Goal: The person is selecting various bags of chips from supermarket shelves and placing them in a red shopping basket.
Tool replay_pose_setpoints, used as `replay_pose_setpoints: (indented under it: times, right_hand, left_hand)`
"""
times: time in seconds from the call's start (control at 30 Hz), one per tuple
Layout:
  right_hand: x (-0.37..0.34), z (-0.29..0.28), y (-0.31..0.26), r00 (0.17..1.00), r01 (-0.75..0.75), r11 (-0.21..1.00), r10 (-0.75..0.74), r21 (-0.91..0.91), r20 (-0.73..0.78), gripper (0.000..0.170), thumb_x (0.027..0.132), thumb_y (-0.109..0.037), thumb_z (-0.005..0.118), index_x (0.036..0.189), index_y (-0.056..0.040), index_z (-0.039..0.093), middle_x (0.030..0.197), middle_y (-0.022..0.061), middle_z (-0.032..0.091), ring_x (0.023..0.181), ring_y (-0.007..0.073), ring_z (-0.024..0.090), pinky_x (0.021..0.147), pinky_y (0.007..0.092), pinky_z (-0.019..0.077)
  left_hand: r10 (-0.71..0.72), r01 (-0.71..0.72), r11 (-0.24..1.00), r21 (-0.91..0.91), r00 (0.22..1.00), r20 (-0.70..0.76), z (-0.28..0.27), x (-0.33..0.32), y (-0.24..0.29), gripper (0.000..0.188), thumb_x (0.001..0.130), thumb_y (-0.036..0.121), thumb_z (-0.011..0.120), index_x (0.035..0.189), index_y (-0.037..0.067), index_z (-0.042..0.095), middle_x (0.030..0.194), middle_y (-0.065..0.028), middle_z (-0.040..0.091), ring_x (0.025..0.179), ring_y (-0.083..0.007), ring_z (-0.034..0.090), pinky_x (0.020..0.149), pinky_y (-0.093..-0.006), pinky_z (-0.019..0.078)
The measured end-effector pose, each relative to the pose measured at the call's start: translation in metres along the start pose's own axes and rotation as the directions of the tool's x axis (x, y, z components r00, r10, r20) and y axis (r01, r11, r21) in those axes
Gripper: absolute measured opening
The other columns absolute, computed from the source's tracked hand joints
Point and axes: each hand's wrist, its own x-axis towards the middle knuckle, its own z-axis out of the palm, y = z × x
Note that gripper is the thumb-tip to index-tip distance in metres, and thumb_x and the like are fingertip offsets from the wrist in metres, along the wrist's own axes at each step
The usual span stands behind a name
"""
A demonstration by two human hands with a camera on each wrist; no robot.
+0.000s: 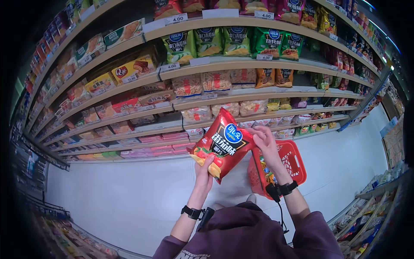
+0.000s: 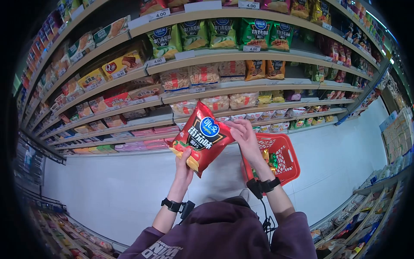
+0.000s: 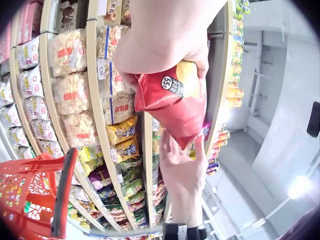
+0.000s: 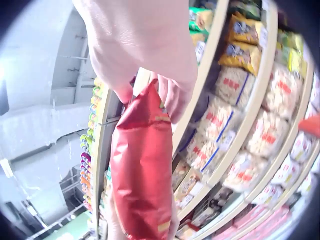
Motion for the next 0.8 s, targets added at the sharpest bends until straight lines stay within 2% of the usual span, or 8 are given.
replay_pose_setpoints:
  times: [0.03,0.13,0.3,0.43,0.53,0.57,0.67,0.8]
  right_hand:
    - [-0.002,0.007,0.007,0.995,-0.096,0.981,0.097,0.17,-0.002,0.047,0.096,-0.016,0.058,0.135,-0.009,0.032,0.134,0.0125,0.051,0.124,0.0202,0.05,0.102,0.0355,0.0405]
    - [-0.009,0.031,0.042,0.973,-0.232,0.907,0.213,0.351,0.093,0.057,0.092,-0.014,0.064,0.138,-0.0097,0.03,0.134,0.0105,0.051,0.122,0.0192,0.052,0.103,0.0355,0.0405]
    - [-0.014,0.082,0.046,0.959,-0.281,0.866,0.237,0.414,0.154,0.053,0.082,-0.007,0.073,0.127,-0.0055,0.046,0.12,0.0034,0.058,0.112,0.014,0.056,0.098,0.0316,0.0437]
    - [-0.003,0.089,0.025,0.963,-0.266,0.896,0.233,0.355,0.134,0.049,0.08,-0.005,0.073,0.122,-0.0049,0.049,0.118,0.0048,0.059,0.107,0.0151,0.059,0.095,0.0317,0.046]
    - [0.006,0.085,0.003,0.952,-0.266,0.949,0.231,0.172,0.199,0.054,0.078,-0.007,0.075,0.124,-0.0045,0.047,0.118,0.0058,0.059,0.106,0.0158,0.059,0.094,0.0318,0.0468]
    - [0.009,0.084,0.001,0.958,-0.222,0.966,0.189,0.136,0.217,0.063,0.076,-0.01,0.078,0.128,-0.0038,0.044,0.12,0.0068,0.058,0.109,0.0158,0.058,0.095,0.0316,0.0466]
    - [0.01,0.085,-0.006,0.935,-0.149,0.988,0.155,-0.044,0.32,0.07,0.075,-0.012,0.08,0.132,-0.0036,0.04,0.121,0.007,0.056,0.111,0.0157,0.056,0.096,0.0315,0.0456]
    - [-0.002,0.096,-0.011,0.922,-0.128,0.984,0.165,-0.127,0.35,0.075,0.076,-0.013,0.08,0.137,-0.0035,0.037,0.125,0.0076,0.055,0.114,0.0158,0.054,0.098,0.0318,0.044]
  left_hand:
    - [0.019,-0.02,0.999,-0.029,0.999,-0.046,-0.002,-0.003,0.006,0.056,0.088,0.02,0.067,0.132,0.002,0.039,0.123,-0.0105,0.055,0.113,-0.02,0.057,0.097,-0.0369,0.0488]
    - [0.114,-0.115,0.993,-0.001,0.987,-0.116,0.005,-0.007,0.02,0.052,0.086,0.015,0.07,0.129,0.002,0.043,0.119,-0.0094,0.058,0.109,-0.0176,0.059,0.093,-0.0336,0.0495]
    - [0.156,-0.121,0.966,0.226,0.977,-0.143,0.019,-0.029,0.033,0.051,0.081,0.006,0.075,0.124,0.0,0.049,0.117,-0.0097,0.06,0.105,-0.0143,0.06,0.09,-0.0298,0.0486]
    - [0.279,-0.256,0.911,0.323,0.96,-0.026,-0.018,-0.031,0.032,0.041,0.089,0.021,0.066,0.121,0.0,0.053,0.119,-0.0089,0.06,0.109,-0.0141,0.058,0.094,-0.0308,0.0445]
    - [0.277,-0.273,0.96,-0.06,0.958,0.071,-0.027,-0.04,0.058,0.052,0.093,0.037,0.056,0.128,-0.001,0.049,0.123,-0.0099,0.059,0.11,-0.0168,0.058,0.097,-0.032,0.0422]
    - [0.249,-0.257,0.965,0.054,0.961,0.121,-0.033,-0.04,0.067,0.06,0.096,0.045,0.044,0.136,0.0,0.043,0.124,-0.0102,0.058,0.111,-0.0179,0.057,0.095,-0.0301,0.0438]
    - [0.162,-0.216,0.918,0.332,0.97,0.183,-0.029,-0.041,0.091,0.057,0.095,0.04,0.05,0.136,0.001,0.043,0.125,-0.0109,0.057,0.114,-0.0174,0.056,0.097,-0.0306,0.043]
    - [0.105,-0.182,0.821,0.541,0.98,0.169,0.008,-0.046,0.103,0.058,0.083,0.016,0.075,0.131,0.0,0.047,0.12,-0.0102,0.061,0.109,-0.0145,0.059,0.094,-0.0323,0.047]
